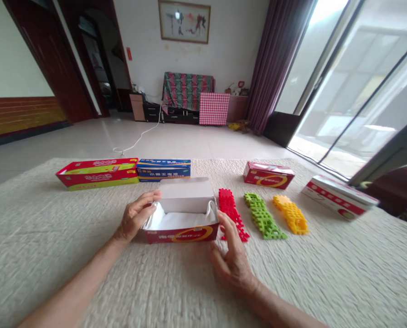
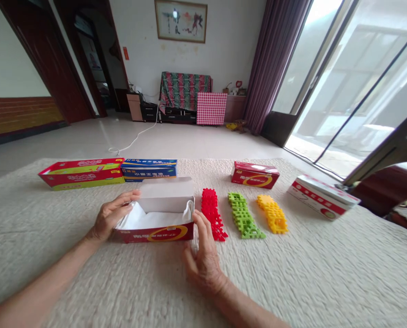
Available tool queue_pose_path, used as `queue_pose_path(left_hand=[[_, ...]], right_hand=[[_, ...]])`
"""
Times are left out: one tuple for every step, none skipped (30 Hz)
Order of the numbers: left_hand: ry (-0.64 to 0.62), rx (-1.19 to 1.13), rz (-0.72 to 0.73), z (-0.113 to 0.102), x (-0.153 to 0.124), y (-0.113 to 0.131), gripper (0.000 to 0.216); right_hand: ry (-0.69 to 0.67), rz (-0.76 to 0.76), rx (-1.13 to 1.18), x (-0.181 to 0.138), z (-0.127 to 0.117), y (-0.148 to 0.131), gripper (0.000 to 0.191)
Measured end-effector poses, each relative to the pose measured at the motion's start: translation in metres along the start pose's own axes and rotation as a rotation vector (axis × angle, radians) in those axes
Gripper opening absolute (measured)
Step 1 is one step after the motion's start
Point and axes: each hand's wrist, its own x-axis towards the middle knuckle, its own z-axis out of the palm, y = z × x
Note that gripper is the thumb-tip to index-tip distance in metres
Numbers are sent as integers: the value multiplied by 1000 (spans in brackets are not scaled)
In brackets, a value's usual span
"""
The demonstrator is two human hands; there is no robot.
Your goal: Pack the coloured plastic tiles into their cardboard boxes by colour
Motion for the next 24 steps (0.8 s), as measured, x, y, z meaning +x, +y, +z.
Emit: queue_pose_path(left_hand=[[10,-2,10,1,0,-1,26],[16,-1,20,2,0,-2,26],[16,3,27,2,0,-2,25],[12,9,32,3,0,-3,24],[7,18,34,3,0,-3,24],[-6,30,39,3,0,-3,24],[-4,33,52,3,0,-3,23],[3,31,56,2,-1,-3,22],[10,24,58,2,-1,-3,22],[17,16,60,2,-2,-3,21],[24,10,60,2,-2,-3,21],[30,5,62,2,-2,-4,21],[34,5,67,2,-3,-4,21],[37,7,73,2,-3,-4,21],[38,10,78,3,-3,-5,21],[42,13,82,3,-3,-5,21],[41,15,83,3,-3,-6,22],[40,15,85,3,-4,-6,22],[41,13,85,4,-4,-6,22],[44,9,86,4,-4,-6,22],[47,5,88,4,-4,-6,22],[49,2,91,5,-4,-6,22],[52,0,94,5,-4,-5,22],[53,1,97,5,-4,-5,22]], right_hand=[[-6,25,16,0,-2,0,71],[-10,51,29,1,-3,0,70],[-13,73,40,1,-5,-1,69],[-18,91,51,1,-6,-1,68],[-26,105,62,1,-6,-1,67],[-37,119,74,1,-6,0,66],[-50,133,89,0,-6,0,66],[-58,147,104,0,-6,1,65],[-59,159,119,0,-6,2,64],[-57,164,127,1,-8,3,63],[-54,154,125,3,-10,5,60],[-47,125,109,6,-14,7,55],[-37,82,74,10,-20,10,50],[-26,27,18,15,-27,14,44],[-17,-33,-56,19,-35,18,39],[-9,-93,-143,23,-43,23,35],[-11,-147,-233,26,-52,28,33],[-25,-192,-319,28,-59,33,33],[-54,-227,-392,29,-65,39,34],[-89,-252,-448,29,-69,44,35],[-127,-265,-489,28,-72,49,37],[-163,-268,-518,26,-72,52,39],[-191,-265,-542,25,-72,55,41],[-208,-258,-563,23,-71,56,44]])
